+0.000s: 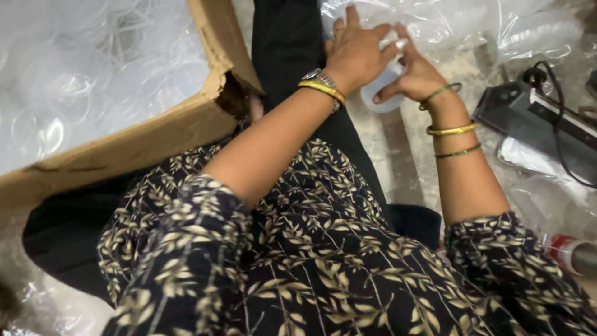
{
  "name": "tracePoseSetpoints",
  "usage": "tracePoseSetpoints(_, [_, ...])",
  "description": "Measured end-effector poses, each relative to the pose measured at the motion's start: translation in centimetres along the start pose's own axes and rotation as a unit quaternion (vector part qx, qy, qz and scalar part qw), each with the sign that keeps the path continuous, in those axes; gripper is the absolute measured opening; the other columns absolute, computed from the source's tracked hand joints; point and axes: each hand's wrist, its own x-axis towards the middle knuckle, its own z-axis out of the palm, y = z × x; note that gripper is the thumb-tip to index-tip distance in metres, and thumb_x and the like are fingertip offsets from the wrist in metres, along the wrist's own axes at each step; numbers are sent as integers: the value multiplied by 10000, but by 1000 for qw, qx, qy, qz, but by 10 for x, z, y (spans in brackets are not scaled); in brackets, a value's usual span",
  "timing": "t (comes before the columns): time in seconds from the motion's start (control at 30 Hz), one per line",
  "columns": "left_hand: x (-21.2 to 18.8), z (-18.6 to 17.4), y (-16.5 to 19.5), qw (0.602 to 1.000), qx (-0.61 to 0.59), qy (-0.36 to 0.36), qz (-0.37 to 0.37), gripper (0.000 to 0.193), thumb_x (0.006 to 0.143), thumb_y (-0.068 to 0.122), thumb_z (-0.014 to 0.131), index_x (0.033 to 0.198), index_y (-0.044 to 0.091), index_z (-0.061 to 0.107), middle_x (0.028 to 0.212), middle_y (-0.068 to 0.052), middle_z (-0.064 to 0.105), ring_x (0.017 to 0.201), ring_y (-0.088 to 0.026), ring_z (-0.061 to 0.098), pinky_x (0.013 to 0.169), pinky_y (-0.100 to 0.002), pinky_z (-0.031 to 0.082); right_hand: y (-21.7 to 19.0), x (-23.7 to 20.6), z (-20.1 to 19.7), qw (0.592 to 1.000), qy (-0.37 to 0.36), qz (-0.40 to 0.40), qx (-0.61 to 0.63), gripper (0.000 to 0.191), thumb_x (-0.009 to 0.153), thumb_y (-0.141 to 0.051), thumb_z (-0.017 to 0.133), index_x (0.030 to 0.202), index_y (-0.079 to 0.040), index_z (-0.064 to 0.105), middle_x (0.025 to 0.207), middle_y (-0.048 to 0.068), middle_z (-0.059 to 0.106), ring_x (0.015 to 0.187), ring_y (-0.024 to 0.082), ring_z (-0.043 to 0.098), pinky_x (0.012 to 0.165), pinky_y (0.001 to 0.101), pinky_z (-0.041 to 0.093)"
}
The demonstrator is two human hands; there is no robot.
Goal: The person sits on the floor with a cardboard box of clear plastic lids and stacks loose lids one at a time into tall stacks, placing completed stacks back into the box. Another person's hands occasionally reach into the box to move lids aside.
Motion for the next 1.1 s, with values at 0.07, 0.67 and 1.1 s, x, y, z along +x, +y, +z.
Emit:
tracePoseSetpoints(0.07, [14,10,-6,998,-47,-22,-24,442,970,544,591,1235,200,675,1283,-235,599,1147,-442,599,951,-522,502,7,5,2,996,-19,29,-79,1272,455,-143,973,1556,-20,347,1400,158,560,1279,332,526,1060,415,445])
tracePoseSetpoints(0.67, [-135,-2,23,982,-20,100,161,554,736,4,650,1290,13,624,1311,-122,626,1015,-421,660,739,-461,585,-34,-148,12,896,30,115,427,973,618,-152,870,1517,-80,505,1367,130,610,1311,332,544,1139,509,449])
tracePoseSetpoints(1.1, [-148,6,18,965,-105,-3,238,724,767,-21,615,1473,63,480,1489,-132,505,971,-412,686,883,-461,577,24,-92,111,925,373,-71,34,541,982,-50,793,1453,-33,528,1440,171,568,1393,337,523,1233,422,413])
